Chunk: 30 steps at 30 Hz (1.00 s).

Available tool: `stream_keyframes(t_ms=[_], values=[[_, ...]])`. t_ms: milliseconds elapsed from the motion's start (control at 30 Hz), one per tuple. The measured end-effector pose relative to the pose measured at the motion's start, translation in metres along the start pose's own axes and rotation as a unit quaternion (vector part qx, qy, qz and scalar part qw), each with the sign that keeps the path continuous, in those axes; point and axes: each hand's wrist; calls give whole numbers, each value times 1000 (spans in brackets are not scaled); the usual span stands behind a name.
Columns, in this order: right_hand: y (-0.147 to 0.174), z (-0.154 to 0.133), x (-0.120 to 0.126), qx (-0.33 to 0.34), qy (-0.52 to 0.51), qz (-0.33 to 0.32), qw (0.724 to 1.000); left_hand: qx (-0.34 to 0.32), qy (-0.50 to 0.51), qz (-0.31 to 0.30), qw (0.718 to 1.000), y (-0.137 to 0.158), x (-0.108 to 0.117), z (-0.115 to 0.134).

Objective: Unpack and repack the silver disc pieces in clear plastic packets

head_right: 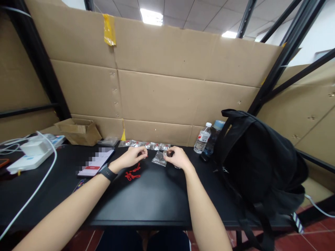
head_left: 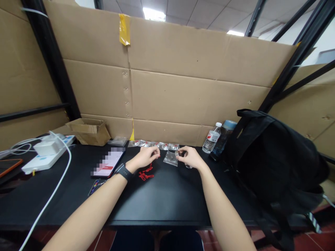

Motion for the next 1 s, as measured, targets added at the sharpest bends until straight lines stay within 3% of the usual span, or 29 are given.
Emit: stream_keyframes(t_ms=[133,400,667,833,1000], values=[[-1,-15,-23,54,-126,53,989,2,90,61,994,-4,0,5],[4,-32,-39,55,-360,22,931,21,167,159,973,-7,-10,10],[5,-35,-49,66,-427,9,902,-22,65,183,981,-6,-10,13],[5,-37,-58,79,-423,15,903,-10,-27,204,979,-5,-14,21],[6,-36,-62,96,-400,14,911,10,-55,220,974,-3,-19,28]])
Point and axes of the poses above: each hand's wrist, its own y-axis away from the middle knuckle, its own x-axis out of the back of the hand, z = x × y, and after that the axes turned 5 degrees about -x, right-handed
